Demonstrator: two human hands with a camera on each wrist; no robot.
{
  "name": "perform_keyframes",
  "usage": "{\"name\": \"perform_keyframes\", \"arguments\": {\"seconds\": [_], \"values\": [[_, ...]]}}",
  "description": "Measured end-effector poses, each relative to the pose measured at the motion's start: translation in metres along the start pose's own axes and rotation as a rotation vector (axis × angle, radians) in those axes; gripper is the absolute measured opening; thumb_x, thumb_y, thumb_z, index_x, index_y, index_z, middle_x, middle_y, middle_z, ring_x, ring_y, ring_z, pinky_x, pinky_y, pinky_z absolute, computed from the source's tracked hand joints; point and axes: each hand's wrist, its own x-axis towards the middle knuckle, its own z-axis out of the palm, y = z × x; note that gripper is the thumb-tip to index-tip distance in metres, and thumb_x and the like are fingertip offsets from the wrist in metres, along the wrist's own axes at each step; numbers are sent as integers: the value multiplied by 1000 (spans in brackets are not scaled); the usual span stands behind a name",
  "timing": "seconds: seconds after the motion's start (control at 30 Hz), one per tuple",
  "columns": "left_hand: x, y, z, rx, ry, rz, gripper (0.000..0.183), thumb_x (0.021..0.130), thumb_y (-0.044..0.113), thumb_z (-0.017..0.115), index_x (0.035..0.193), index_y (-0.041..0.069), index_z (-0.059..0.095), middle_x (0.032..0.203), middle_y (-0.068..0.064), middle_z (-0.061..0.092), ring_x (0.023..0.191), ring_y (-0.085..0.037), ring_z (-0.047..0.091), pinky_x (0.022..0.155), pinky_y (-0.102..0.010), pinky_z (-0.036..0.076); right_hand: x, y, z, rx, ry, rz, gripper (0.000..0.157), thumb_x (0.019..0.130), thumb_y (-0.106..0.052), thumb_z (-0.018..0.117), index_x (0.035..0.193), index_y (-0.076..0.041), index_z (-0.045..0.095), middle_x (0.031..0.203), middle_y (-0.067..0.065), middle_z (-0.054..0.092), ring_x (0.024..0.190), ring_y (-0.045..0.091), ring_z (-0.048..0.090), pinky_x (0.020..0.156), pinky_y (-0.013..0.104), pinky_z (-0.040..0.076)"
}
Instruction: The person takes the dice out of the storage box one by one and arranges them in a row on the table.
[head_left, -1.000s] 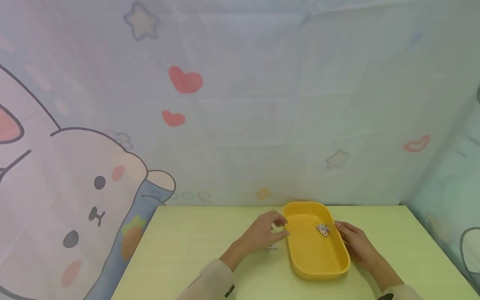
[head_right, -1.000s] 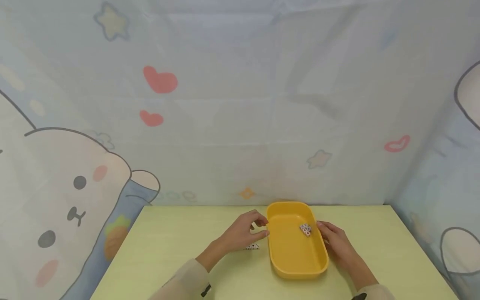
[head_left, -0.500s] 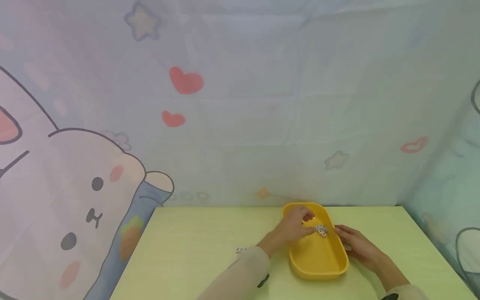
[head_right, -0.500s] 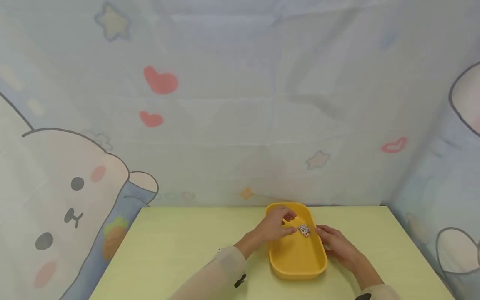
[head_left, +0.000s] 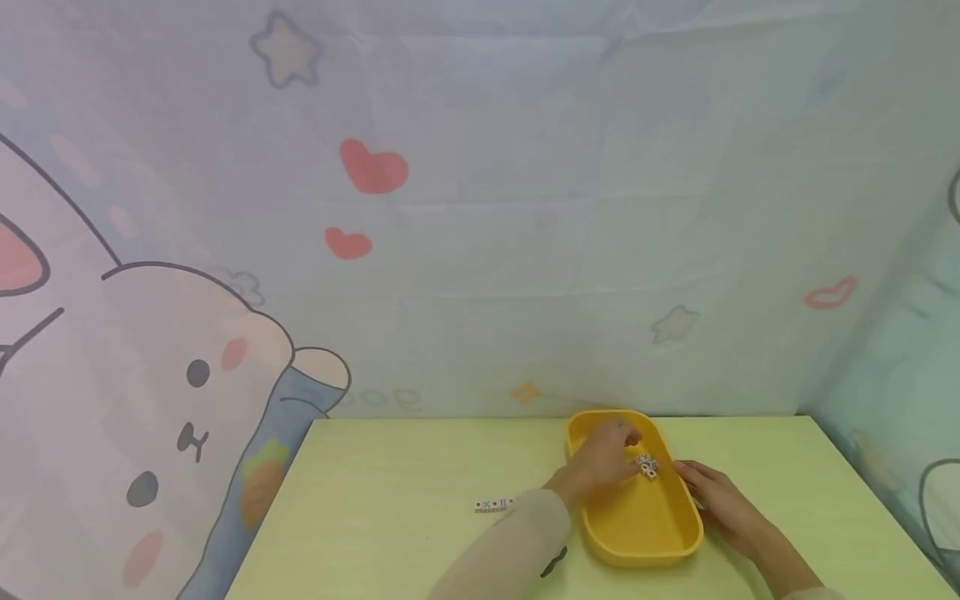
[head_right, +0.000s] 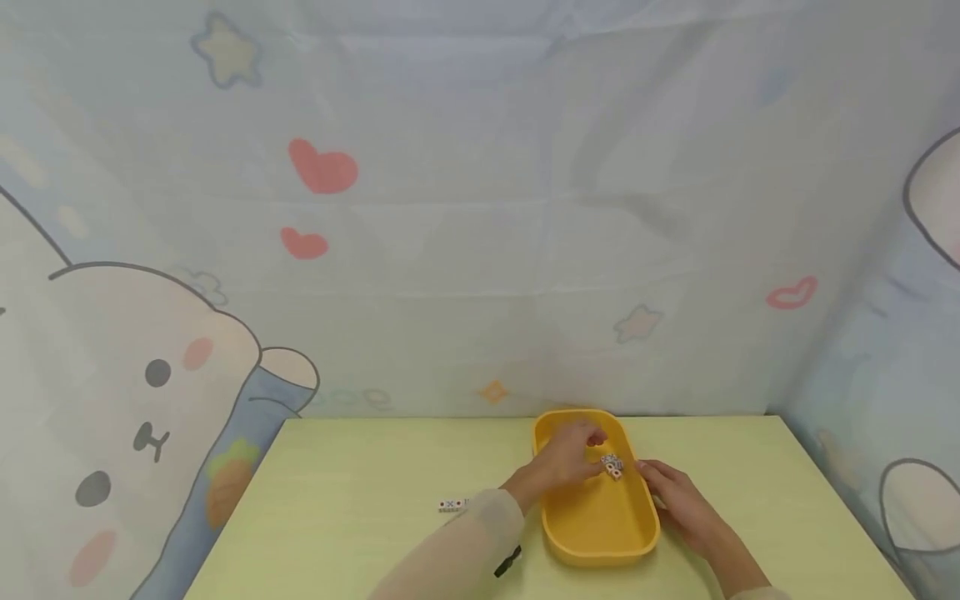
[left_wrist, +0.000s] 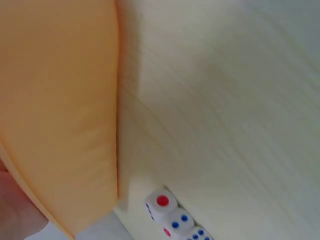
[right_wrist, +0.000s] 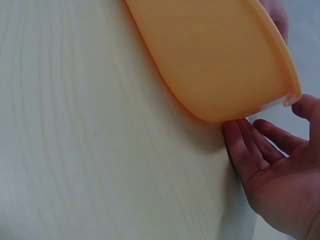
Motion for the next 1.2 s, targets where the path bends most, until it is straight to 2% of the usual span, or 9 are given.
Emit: {"name": "perform_keyframes", "arguments": {"seconds": [0.17,0.4,0.6,0.73,0.87,1.0,1.2], "values": [[3,2,9,8,-22,-18,44,93,24,84,134,16,68,123,9,65,111,-2,60,96,-16,49,-1,3,0,-21,-4,-13,70,114,-47,45,156,9,38,155,24,49,143,37,46,104,48,55],[4,9,17,-146,-65,-91,51,88,10,83,137,12,69,128,6,69,116,-3,61,102,-19,48,-4,4,-3,-26,5,-18,69,114,-47,44,155,8,40,154,23,50,139,31,50,103,45,55],[2,11,21,-229,-32,-138,42,90,13,82,130,11,72,121,5,71,110,-4,63,99,-20,50,-3,4,-1,-10,22,-13,70,113,-48,46,156,7,40,154,22,51,134,25,54,103,44,55],[3,10,26,-229,3,-145,30,90,13,84,118,9,74,107,5,72,97,-4,63,92,-18,52,-2,6,0,3,32,-9,72,112,-49,48,155,7,41,152,20,53,128,20,57,100,42,56],[7,7,29,-191,47,-118,23,88,10,84,109,9,75,97,6,71,89,-2,61,86,-15,51,1,7,0,-8,49,-7,73,112,-49,47,155,8,39,153,22,52,132,24,56,100,43,57],[11,5,32,-164,67,-119,21,87,7,83,106,11,75,93,8,69,86,-1,60,83,-15,51,3,7,0,-17,56,5,74,112,-50,47,157,8,36,158,25,46,140,32,50,102,44,56],[14,2,36,-192,69,-159,20,87,1,81,102,12,72,89,9,63,82,-1,55,80,-16,50,5,4,2,-20,60,16,76,111,-53,48,157,7,36,159,26,44,138,30,52,101,43,56]]}}
